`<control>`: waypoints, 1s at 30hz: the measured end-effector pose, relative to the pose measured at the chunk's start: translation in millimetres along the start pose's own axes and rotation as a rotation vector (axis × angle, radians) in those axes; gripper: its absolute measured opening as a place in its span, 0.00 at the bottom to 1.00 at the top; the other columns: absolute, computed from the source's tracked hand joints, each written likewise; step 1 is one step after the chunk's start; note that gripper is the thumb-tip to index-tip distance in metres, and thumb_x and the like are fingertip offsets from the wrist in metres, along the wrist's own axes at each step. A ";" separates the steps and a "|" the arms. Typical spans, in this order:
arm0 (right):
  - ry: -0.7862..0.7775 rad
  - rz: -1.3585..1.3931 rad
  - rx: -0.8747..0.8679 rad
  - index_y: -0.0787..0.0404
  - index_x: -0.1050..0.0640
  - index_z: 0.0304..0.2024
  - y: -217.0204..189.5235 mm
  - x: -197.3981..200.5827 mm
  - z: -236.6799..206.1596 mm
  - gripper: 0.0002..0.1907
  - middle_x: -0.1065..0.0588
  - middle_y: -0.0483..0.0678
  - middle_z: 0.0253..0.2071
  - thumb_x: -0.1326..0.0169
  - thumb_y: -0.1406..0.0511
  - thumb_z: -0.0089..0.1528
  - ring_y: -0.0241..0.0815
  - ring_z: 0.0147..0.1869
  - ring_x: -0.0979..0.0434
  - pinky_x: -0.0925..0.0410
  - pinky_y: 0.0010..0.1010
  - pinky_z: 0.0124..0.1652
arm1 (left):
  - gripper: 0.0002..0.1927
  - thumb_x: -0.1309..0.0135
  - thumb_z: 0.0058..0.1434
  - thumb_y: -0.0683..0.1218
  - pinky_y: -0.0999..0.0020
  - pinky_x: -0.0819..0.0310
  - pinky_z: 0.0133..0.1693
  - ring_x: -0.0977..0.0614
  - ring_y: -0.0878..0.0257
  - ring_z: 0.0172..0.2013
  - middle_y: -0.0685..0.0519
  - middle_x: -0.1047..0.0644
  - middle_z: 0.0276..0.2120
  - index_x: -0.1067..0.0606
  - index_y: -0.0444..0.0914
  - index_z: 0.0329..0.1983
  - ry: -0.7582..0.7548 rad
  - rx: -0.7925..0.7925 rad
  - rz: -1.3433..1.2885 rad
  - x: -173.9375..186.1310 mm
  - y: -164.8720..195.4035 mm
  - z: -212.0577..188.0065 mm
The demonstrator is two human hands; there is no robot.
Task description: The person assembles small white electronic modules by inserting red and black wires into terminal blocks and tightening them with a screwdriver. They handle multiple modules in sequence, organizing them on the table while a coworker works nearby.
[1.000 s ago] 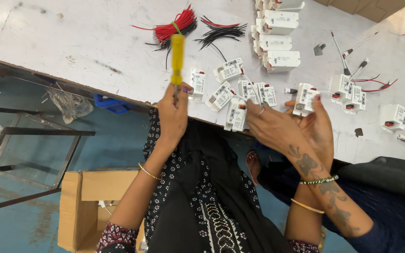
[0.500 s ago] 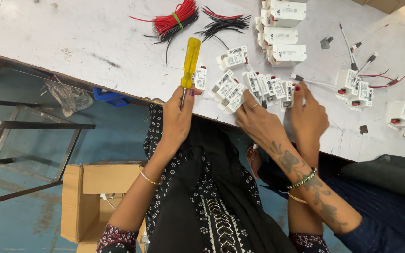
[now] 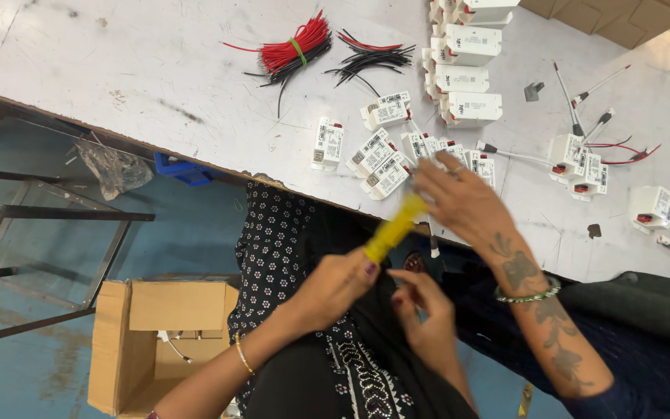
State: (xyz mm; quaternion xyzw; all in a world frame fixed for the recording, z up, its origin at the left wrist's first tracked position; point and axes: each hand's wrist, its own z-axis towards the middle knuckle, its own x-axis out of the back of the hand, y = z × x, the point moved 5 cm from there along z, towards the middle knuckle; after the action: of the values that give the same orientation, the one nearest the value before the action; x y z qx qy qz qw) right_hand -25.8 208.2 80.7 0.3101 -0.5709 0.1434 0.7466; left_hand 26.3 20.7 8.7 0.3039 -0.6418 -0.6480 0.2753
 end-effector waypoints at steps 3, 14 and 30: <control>0.247 0.715 -0.510 0.63 0.24 0.45 -45.8 15.8 -25.4 0.10 0.27 0.49 0.48 0.47 0.67 0.62 0.40 0.57 0.30 0.37 0.33 0.60 | 0.14 0.56 0.71 0.46 0.53 0.29 0.33 0.21 0.43 0.32 0.40 0.24 0.30 0.30 0.31 0.51 -0.038 -0.289 0.230 -10.2 26.9 -1.3; 0.323 1.193 -1.248 0.62 0.31 0.57 -58.0 -55.6 -33.0 0.22 0.33 0.54 0.26 0.41 0.64 0.63 0.38 0.27 0.36 0.39 0.31 0.28 | 0.43 0.33 0.51 0.48 0.52 0.27 0.55 0.29 0.49 0.63 0.46 0.33 0.66 0.37 0.43 0.70 -0.038 -0.243 1.161 105.2 61.3 125.5; -0.061 0.905 -1.061 0.52 0.38 0.68 -15.2 -87.8 15.0 0.45 0.21 0.62 0.48 0.34 0.52 0.53 0.62 0.51 0.20 0.29 0.48 0.49 | 0.54 0.23 0.32 0.46 0.52 0.31 0.59 0.36 0.48 0.64 0.50 0.41 0.62 0.39 0.55 0.63 -0.674 -0.015 1.212 103.0 13.9 240.6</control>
State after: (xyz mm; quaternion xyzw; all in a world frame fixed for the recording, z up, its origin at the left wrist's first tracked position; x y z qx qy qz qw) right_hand -55.7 199.5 -4.2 -0.3608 -0.6576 0.1335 0.6478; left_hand -222.3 103.4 16.3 -0.3280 -0.7442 -0.4435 0.3766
